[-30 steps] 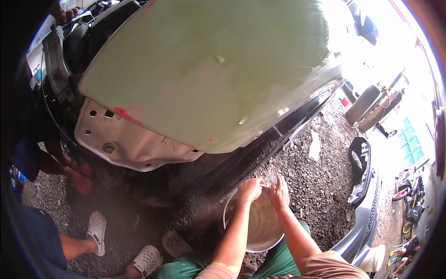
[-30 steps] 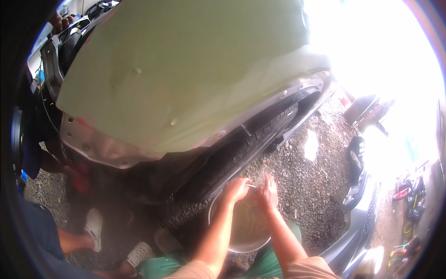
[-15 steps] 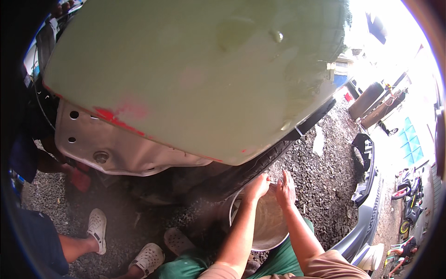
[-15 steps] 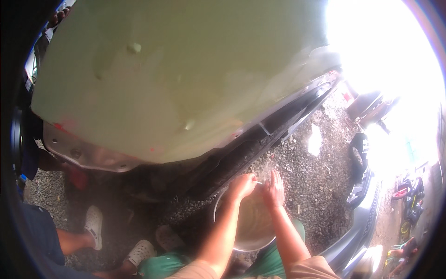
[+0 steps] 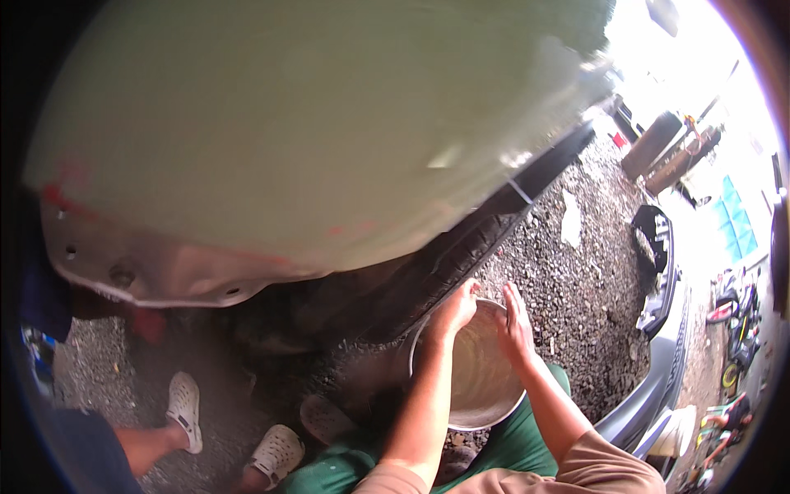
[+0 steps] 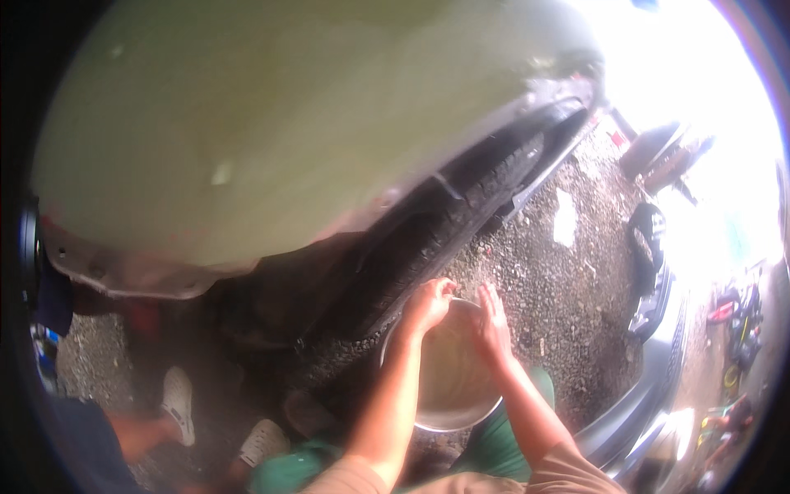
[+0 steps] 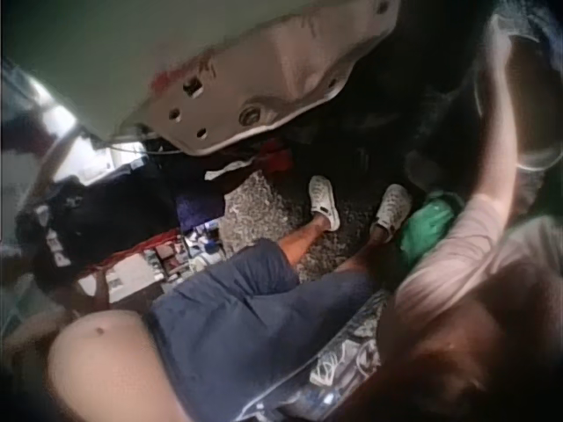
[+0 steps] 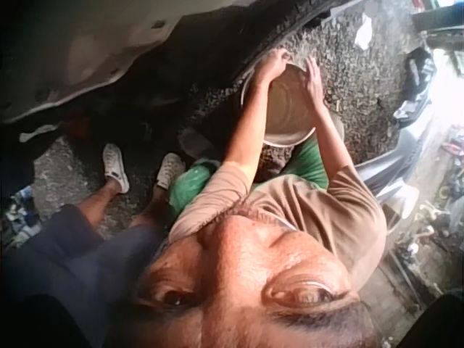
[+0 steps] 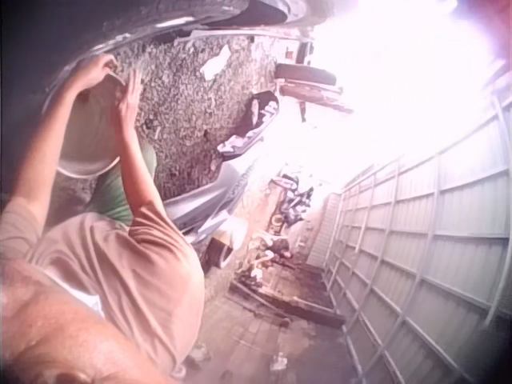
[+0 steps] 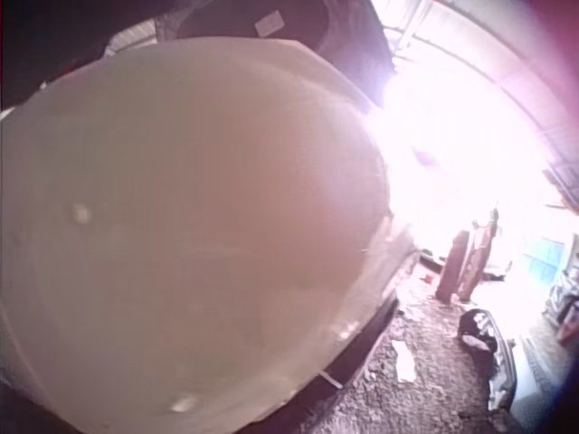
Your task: The person sits on the ground and works on the front fender of a light green car, using a sanding block to smooth the surface. They repeatedly dip the sanding block into a white bucket and continue sanding the fender area near the wheel arch.
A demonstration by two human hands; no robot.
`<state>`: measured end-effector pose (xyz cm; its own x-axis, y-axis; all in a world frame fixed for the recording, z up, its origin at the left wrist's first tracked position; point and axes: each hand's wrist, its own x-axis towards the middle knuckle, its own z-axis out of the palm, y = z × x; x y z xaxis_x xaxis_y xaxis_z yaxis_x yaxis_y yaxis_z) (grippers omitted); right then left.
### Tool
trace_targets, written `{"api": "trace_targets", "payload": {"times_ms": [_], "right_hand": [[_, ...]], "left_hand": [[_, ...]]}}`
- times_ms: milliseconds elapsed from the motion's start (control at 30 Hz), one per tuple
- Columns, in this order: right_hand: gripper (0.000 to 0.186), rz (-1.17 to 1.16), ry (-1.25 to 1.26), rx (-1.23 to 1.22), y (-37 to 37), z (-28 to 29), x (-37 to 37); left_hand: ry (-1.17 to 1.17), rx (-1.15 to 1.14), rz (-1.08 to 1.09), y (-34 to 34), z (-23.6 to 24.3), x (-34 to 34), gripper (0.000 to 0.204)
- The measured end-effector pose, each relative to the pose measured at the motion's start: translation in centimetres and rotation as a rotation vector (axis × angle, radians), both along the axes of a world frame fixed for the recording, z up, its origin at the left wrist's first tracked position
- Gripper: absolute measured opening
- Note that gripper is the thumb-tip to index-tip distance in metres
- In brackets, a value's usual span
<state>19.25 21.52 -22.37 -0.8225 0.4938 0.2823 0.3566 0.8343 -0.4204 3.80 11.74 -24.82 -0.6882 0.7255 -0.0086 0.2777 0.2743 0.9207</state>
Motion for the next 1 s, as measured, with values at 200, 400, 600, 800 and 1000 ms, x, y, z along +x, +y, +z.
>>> {"api": "trace_targets", "payload": {"times_ms": [200, 400, 600, 800, 1000], "right_hand": [[0.055, 0.045, -0.441, -0.388, -6.8, -0.7, 7.7], [0.053, -0.056, -1.003, -0.639, -5.7, -12.8, 0.0], [0.053, 0.068, -1.339, -0.414, -6.9, -16.4, 1.0], [0.053, 0.199, -1.443, -0.455, -7.1, -14.9, 0.5], [0.052, 0.261, -1.436, -0.444, -8.2, -13.6, -1.9]], "left_hand": [[0.009, -0.018, -0.225, 2.1, -0.1, 1.3, 0.036], [0.078, -0.091, -0.231, 1.3, 0.9, 0.4, 0.037], [0.083, -0.143, -0.190, 1.0, 1.6, 0.4, 0.036], [0.128, -0.103, -0.182, 1.2, 0.8, 1.1, 0.028], [0.081, -0.139, -0.117, 0.2, 0.8, 0.3, 0.033]]}}
